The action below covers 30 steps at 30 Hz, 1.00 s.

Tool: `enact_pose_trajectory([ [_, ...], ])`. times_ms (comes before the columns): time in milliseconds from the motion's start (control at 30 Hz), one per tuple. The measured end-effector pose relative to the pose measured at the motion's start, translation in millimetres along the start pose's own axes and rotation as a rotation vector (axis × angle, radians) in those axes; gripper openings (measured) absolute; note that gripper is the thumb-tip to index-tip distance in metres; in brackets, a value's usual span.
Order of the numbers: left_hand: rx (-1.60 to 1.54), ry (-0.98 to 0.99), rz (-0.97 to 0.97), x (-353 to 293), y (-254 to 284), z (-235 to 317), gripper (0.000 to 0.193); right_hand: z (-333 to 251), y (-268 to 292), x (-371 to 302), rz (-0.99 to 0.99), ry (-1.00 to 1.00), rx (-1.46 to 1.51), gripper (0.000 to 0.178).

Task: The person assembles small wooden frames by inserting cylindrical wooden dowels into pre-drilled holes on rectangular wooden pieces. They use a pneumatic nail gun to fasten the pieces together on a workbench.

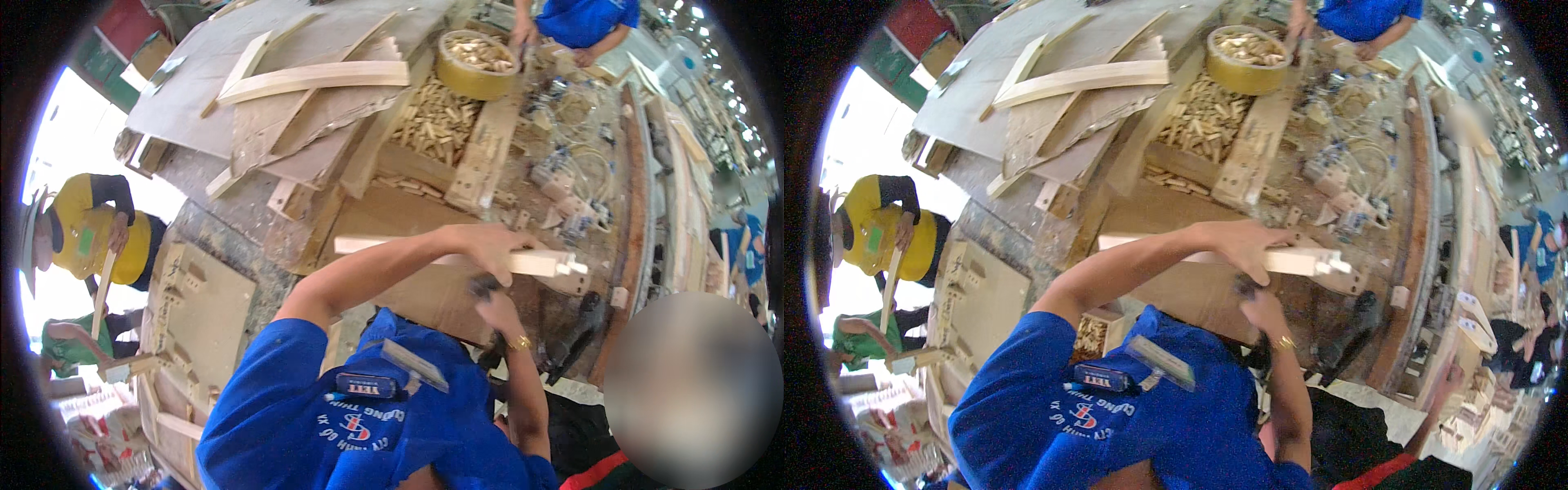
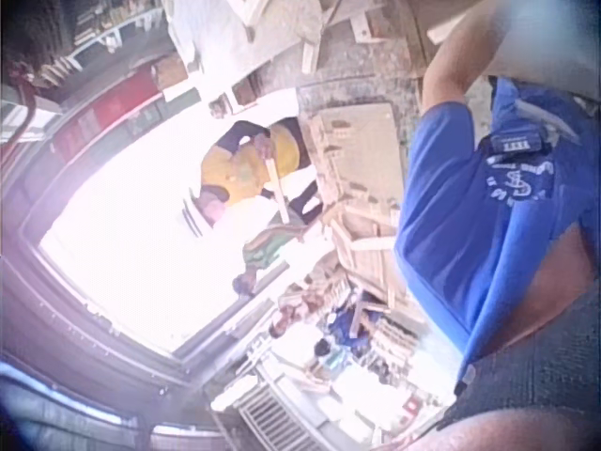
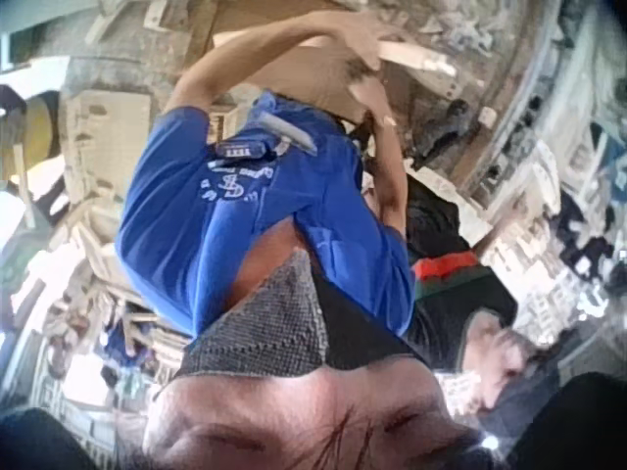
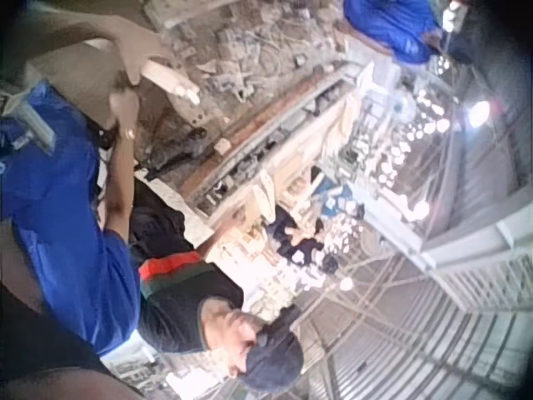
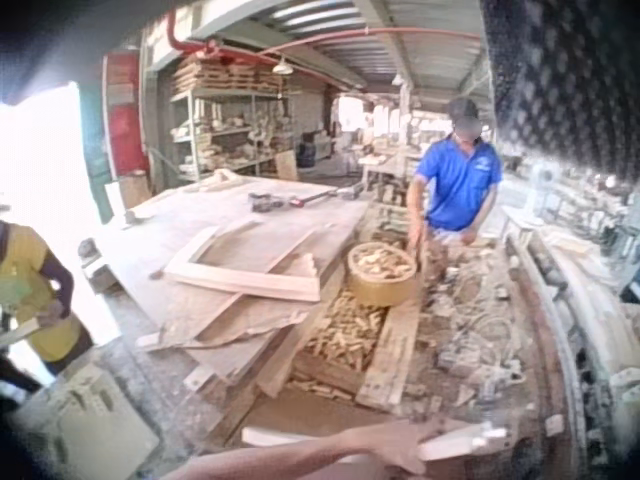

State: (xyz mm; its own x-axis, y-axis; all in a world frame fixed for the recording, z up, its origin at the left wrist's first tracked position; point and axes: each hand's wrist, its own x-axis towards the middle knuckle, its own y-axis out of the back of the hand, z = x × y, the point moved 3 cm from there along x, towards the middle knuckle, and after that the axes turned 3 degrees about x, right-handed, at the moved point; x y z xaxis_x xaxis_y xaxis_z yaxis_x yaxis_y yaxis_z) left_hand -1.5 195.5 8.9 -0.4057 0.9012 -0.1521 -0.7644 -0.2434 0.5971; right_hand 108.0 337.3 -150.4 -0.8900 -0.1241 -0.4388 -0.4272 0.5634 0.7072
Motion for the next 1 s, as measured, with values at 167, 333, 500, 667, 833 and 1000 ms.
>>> enact_pose_trajectory([
  [167, 0.207, -0.026, 0.011, 15, -56, -49, 0.061, 48, 15, -127, 0.179, -0.218, 1.041, 0.019],
  [333, 0.393, 0.128, -0.009, 1, -99, -109, 0.043, 70, -2, -145, 0.385, -0.441, 0.76, 0.026],
  [500, 0.6, 0.234, 0.043, -15, -99, -107, 0.041, 48, 87, -144, 0.939, -0.471, 1.015, 0.02],
  [667, 0.643, 0.191, 0.077, -6, -94, -104, 0.042, 44, 45, -88, 0.68, -0.384, 0.872, 0.016],
  [833, 0.596, 0.309, -0.064, -12, -102, -105, 0.05, 67, 42, -77, 0.743, -0.372, 0.732, 0.022],
  [1000, 0.603, 0.251, -0.021, -11, -95, -96, 0.045, 47, 4, -43, 0.258, -0.454, 0.751, 0.027],
])
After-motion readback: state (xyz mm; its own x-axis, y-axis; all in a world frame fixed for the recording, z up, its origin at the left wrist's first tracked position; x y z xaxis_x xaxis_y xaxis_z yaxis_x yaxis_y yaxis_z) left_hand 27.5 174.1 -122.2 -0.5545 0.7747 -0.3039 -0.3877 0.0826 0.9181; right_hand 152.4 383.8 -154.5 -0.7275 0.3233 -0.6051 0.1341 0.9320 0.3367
